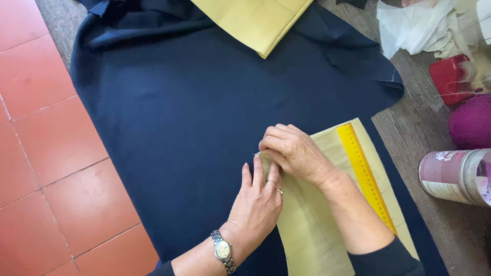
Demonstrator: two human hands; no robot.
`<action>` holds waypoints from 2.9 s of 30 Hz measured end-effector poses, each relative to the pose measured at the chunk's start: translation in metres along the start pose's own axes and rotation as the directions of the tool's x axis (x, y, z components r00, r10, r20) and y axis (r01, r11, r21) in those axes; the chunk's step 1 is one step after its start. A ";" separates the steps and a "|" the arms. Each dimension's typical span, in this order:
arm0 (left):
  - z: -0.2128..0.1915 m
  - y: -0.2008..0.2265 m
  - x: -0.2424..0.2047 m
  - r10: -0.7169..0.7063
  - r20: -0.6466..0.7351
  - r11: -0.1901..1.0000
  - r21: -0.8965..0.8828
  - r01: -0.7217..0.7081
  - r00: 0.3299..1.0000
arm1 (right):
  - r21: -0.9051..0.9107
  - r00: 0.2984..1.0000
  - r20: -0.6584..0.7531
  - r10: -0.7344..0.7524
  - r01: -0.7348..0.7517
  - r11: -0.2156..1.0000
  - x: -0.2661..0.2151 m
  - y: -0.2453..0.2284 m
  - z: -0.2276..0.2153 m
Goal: The person uses a yellow ruler and a white marking tool to draw lines on a piece of light-colored fabric placed over a dark blue cloth. They align the ruler along the fabric's edge and draw straight lines, then reposition the ruler to mark additional sections.
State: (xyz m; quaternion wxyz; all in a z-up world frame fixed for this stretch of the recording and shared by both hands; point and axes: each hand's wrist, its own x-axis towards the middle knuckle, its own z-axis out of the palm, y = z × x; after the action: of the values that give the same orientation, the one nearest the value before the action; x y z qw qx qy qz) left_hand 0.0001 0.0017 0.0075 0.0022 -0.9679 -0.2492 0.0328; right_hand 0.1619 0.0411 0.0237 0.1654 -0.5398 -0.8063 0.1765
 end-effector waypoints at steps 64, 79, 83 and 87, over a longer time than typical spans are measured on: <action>0.006 -0.060 0.011 0.292 -0.364 0.951 0.015 -0.308 0.884 | 0.873 0.198 0.049 0.979 -0.485 0.054 -0.092 -0.077 0.029; 0.006 -0.124 0.091 0.660 -0.376 0.624 -0.207 -0.753 0.650 | 0.900 0.226 -0.261 0.939 -0.296 0.321 -0.089 -0.081 0.070; 0.003 -0.135 0.112 0.760 -0.319 0.508 -0.252 -0.824 0.566 | 0.839 0.198 -0.362 0.911 -0.357 0.411 -0.072 -0.097 0.060; 0.005 -0.138 0.131 0.820 -0.239 0.431 -0.341 -0.835 0.520 | 0.825 0.145 -0.390 0.909 -0.383 0.415 -0.060 -0.101 0.064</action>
State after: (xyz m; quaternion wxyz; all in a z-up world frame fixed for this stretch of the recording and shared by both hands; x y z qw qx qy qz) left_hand 0.0478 0.1860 -0.0025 -0.2149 -0.9416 0.2560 -0.0417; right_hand 0.0719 -0.0573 0.0095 0.5619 -0.7851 -0.1904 0.1778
